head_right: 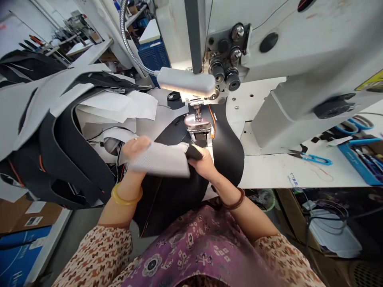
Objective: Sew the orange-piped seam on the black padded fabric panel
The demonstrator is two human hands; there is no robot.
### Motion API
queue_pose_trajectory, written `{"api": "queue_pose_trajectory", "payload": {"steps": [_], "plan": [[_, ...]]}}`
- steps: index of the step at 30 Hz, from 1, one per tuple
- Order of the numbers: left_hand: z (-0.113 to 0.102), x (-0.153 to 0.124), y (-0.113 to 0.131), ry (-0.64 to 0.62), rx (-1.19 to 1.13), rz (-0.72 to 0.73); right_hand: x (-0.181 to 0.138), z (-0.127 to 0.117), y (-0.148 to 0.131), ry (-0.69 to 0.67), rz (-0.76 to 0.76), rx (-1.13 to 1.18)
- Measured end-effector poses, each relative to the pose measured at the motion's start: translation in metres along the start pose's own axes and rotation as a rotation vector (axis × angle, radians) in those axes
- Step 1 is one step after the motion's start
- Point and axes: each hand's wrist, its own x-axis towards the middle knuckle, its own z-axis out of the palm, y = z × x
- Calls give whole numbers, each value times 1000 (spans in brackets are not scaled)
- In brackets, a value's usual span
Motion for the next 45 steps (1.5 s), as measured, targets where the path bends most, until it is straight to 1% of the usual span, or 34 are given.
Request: {"api": "queue_pose_trajectory", "payload": {"steps": [1, 3, 4, 5, 7, 8, 9, 10, 12, 13, 15, 16, 17, 18, 19, 20, 21, 22, 23, 24, 25, 27, 29, 31, 33, 35, 37, 42, 45], "plan": [[6, 1, -5, -36, -84, -77, 0, -4, -6, -80, 67, 61], [21, -2, -11, -106, -296, -285, 2, -15, -20, -242, 263, 235], [30, -6, -11, -133, -398, -404, 6, -22, -28, -275, 353, 311], [39, -11, -9, -144, -487, -527, 10, -29, -36, -262, 421, 363], [60, -22, -2, -143, -611, -753, 24, -44, -51, -119, 478, 358], [71, -26, 3, -139, -648, -839, 32, -50, -57, -61, 504, 344], [81, -30, 8, -137, -675, -898, 40, -55, -61, -45, 534, 345], [91, -32, 12, -136, -695, -930, 46, -59, -63, -58, 561, 351], [108, -33, 17, -141, -723, -940, 56, -62, -64, -92, 569, 341], [114, -34, 17, -145, -737, -944, 59, -62, -62, -83, 550, 317], [122, -34, 16, -156, -755, -958, 62, -62, -57, -11, 522, 260], [124, -35, 14, -138, -732, -950, 62, -61, -55, 40, 513, 235], [125, -35, 12, -93, -682, -915, 62, -60, -52, 86, 502, 215], [124, -36, 10, -34, -613, -833, 63, -60, -50, 123, 490, 199], [122, -36, 9, 22, -540, -690, 63, -59, -48, 149, 474, 182], [120, -35, 9, 55, -478, -496, 64, -59, -46, 168, 456, 162], [118, -34, 9, 56, -435, -279, 64, -58, -44, 181, 436, 142], [117, -32, 10, 26, -417, -75, 65, -58, -42, 190, 413, 126], [116, -30, 11, -24, -409, 89, 65, -58, -39, 197, 390, 115], [117, -28, 13, -68, -398, 198, 66, -58, -37, 206, 366, 99], [119, -27, 14, -97, -380, 253, 66, -59, -34, 217, 342, 70], [124, -25, 17, -117, -335, 266, 65, -61, -28, 246, 290, -60], [130, -26, 18, -112, -305, 242, 64, -63, -24, 278, 209, -288], [132, -27, 20, -114, -296, 212, 62, -66, -21, 323, 88, -530], [132, -27, 21, -137, -277, 185, 62, -70, -20, 410, -8, -714], [131, -23, 21, -168, -247, 170, 65, -74, -19, 496, -54, -822], [130, -19, 21, -188, -225, 160, 71, -78, -19, 528, -86, -865], [131, -10, 19, -188, -216, 137, 88, -85, -15, 503, -142, -825], [132, -9, 17, -263, -241, 87, 94, -87, -11, 488, -172, -775]]}}
